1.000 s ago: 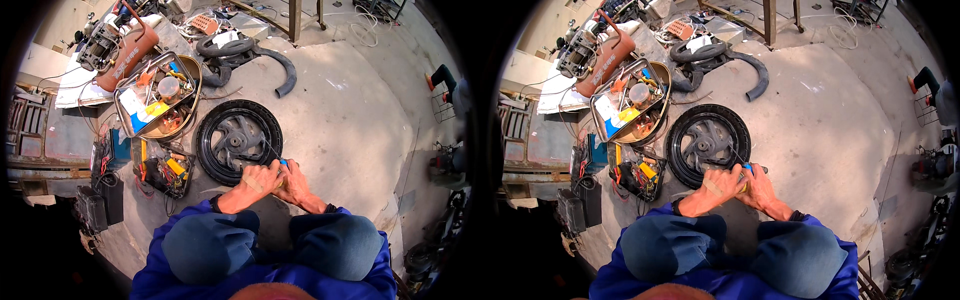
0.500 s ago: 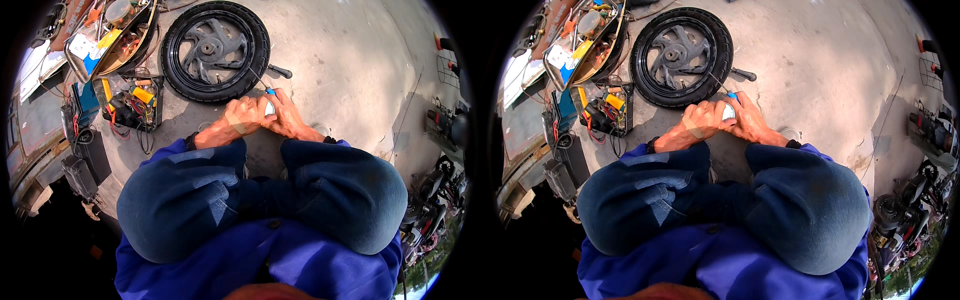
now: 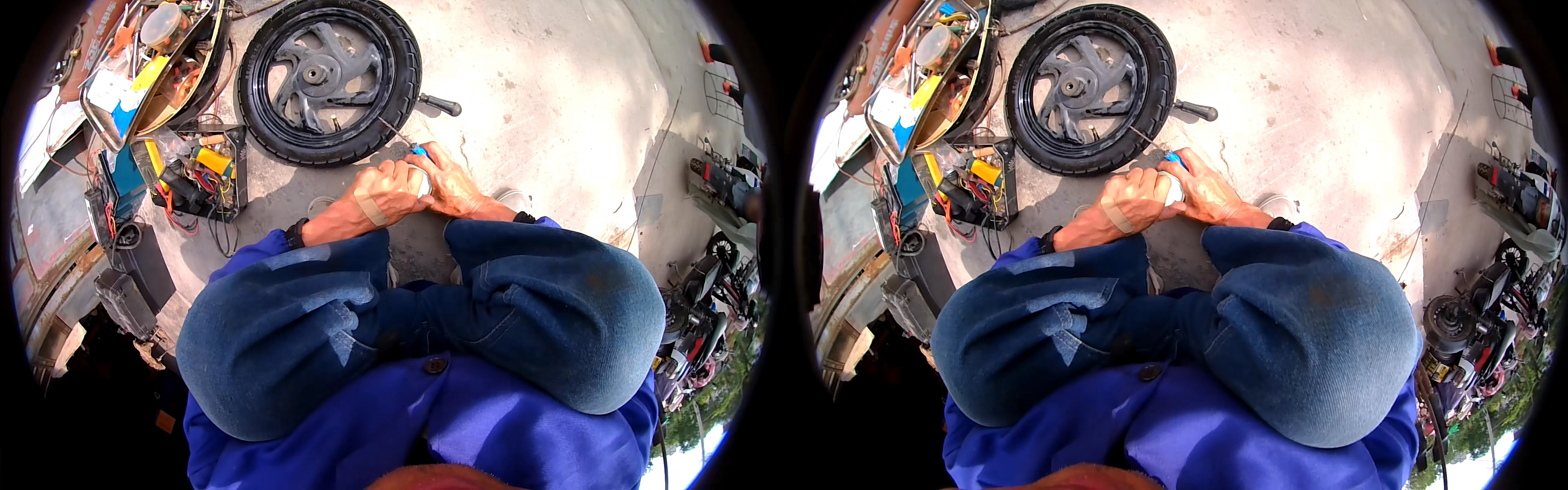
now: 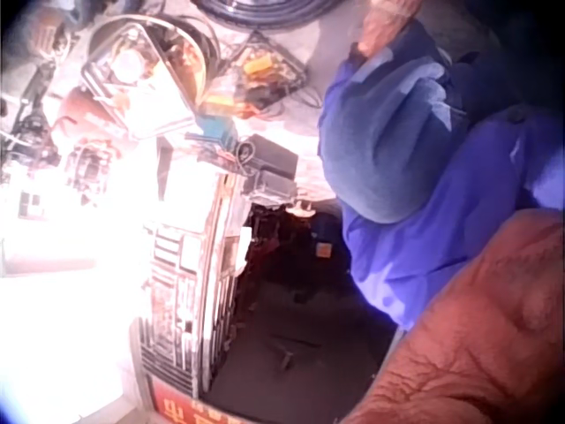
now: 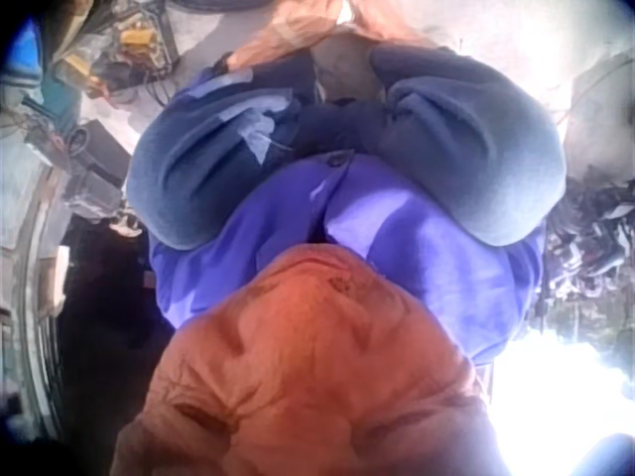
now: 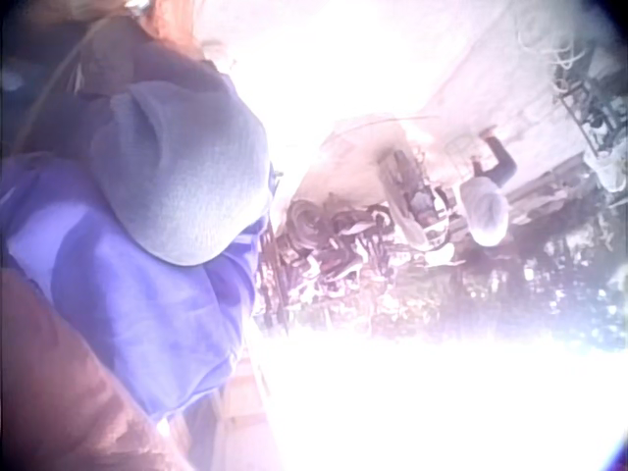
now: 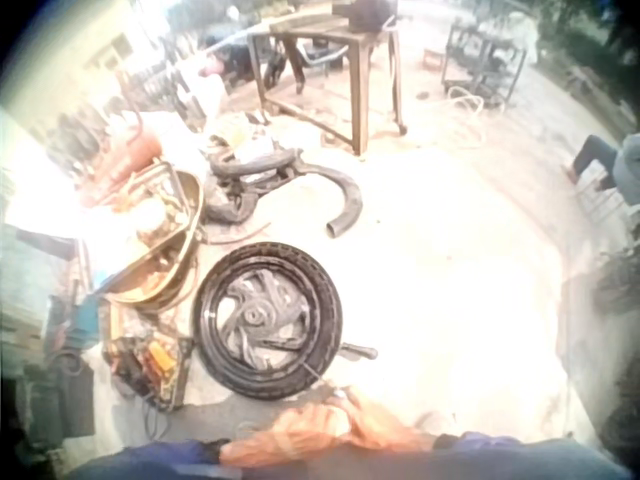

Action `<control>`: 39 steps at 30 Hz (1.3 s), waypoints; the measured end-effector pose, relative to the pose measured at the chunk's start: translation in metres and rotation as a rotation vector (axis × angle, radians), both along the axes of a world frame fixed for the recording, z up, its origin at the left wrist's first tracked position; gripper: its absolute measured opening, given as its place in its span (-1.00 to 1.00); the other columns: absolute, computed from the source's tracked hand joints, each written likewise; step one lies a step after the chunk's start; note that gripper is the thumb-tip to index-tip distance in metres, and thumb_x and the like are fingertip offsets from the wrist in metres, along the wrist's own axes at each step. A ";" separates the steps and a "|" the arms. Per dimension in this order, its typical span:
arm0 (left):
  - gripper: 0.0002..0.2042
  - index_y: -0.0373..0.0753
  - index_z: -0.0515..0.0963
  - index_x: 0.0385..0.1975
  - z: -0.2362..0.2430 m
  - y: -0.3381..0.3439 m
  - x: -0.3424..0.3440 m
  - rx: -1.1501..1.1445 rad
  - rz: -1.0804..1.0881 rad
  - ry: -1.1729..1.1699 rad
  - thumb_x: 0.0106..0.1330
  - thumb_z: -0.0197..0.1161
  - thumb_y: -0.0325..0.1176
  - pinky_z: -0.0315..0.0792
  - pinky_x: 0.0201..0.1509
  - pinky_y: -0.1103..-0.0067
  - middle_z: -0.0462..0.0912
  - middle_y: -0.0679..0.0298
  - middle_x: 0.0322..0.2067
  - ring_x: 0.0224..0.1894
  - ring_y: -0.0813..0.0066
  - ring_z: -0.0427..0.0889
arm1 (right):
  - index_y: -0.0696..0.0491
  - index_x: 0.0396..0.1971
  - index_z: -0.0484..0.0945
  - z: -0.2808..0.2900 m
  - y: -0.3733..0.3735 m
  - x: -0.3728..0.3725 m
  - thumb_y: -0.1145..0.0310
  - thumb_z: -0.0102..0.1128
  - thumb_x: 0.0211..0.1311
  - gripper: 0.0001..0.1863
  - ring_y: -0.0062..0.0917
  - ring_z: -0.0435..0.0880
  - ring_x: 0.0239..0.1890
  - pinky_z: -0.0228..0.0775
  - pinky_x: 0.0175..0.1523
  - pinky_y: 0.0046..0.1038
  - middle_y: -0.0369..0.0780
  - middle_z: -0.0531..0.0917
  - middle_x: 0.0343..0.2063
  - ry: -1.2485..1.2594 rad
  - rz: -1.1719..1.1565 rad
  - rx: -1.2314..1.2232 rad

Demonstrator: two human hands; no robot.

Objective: The person picks up a small tire and uses a screwdriver to pry the tire off the rim. They then apply a substance from a small container onto the tire bead using the screwdriver.

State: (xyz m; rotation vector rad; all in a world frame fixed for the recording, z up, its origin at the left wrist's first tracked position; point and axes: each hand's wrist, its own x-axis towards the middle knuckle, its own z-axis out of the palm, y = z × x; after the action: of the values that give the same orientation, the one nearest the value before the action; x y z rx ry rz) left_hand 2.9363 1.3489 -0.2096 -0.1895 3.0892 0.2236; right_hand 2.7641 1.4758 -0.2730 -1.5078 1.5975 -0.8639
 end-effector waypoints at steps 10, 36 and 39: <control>-0.61 -0.16 0.60 0.16 0.022 -0.024 -0.001 0.035 -0.273 0.060 0.35 0.25 -0.25 0.49 -0.30 0.50 0.62 0.25 -0.07 -0.06 0.46 0.68 | -0.07 0.38 0.48 -0.008 0.004 0.000 0.38 0.62 0.04 -0.17 0.10 0.61 0.20 0.57 0.28 -0.01 -0.02 0.47 0.16 -0.002 -0.009 0.025; -0.37 -0.27 0.64 -0.06 0.034 -0.025 -0.001 0.227 0.009 0.055 0.18 0.57 0.21 0.56 -0.20 0.44 0.67 0.21 -0.21 -0.26 0.27 0.74 | -0.04 0.43 0.44 -0.001 0.004 -0.005 0.46 0.69 -0.07 -0.05 0.11 0.57 0.24 0.57 0.28 -0.01 0.03 0.46 0.17 0.031 0.036 0.045; -0.39 -0.30 0.62 0.04 0.037 -0.044 0.004 0.200 0.218 0.164 0.24 0.56 0.10 0.61 -0.09 0.36 0.70 0.14 -0.09 -0.10 0.17 0.75 | -0.01 0.51 0.36 0.009 0.005 -0.014 0.48 0.68 -0.03 0.02 0.12 0.56 0.26 0.57 0.31 -0.02 0.06 0.44 0.22 0.052 0.043 0.055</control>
State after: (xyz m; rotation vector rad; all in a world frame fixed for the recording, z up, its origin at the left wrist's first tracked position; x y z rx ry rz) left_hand 2.9405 1.3048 -0.1724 -0.5255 3.1745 0.5803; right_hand 2.7502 1.4806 -0.2643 -1.5315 1.6070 -0.7571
